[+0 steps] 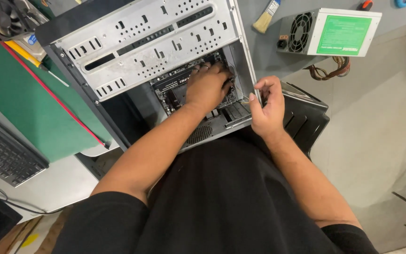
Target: Installing a motherboard into a computer case by securing it with screws and connecting internal cables.
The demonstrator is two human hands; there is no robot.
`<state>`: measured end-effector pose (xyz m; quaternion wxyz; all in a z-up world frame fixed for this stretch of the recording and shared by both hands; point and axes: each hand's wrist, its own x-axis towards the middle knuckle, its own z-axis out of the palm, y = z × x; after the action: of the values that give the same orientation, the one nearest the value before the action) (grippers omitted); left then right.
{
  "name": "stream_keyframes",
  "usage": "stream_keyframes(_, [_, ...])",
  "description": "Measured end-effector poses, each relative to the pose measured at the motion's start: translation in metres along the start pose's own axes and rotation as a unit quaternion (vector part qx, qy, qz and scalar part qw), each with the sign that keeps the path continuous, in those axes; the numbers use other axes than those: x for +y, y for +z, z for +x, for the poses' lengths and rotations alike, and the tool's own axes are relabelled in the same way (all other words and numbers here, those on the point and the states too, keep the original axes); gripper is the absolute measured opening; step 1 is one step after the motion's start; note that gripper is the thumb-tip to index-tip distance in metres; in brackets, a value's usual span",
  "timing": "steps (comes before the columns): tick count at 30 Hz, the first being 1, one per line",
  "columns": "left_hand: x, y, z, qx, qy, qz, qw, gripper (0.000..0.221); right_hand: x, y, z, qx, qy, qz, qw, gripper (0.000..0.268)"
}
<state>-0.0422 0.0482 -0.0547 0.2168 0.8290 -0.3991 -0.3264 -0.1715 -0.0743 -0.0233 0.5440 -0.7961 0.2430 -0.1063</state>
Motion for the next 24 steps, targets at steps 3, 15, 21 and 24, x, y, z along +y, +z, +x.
stream_keyframes(3, [-0.010, 0.025, 0.005, 0.070, 0.044, 0.042, 0.996, 0.020, 0.001, 0.000, 0.000, 0.002, 0.005, 0.002, 1.000, 0.013])
stream_keyframes(15, [-0.025, 0.060, 0.006, 0.257, 0.084, 0.069, 0.960, 0.009, 0.005, -0.001, 0.002, -0.011, -0.001, 0.000, 1.000, 0.015])
stream_keyframes(21, [-0.020, 0.054, 0.009, 0.295, 0.103, 0.094, 0.945, 0.011, 0.002, -0.002, 0.003, -0.014, -0.013, 0.001, 1.000, 0.014])
stream_keyframes(24, [-0.017, 0.044, 0.008, 0.310, 0.101, 0.107, 0.939, 0.016, 0.000, -0.002, 0.003, -0.014, -0.014, 0.001, 1.000, 0.014])
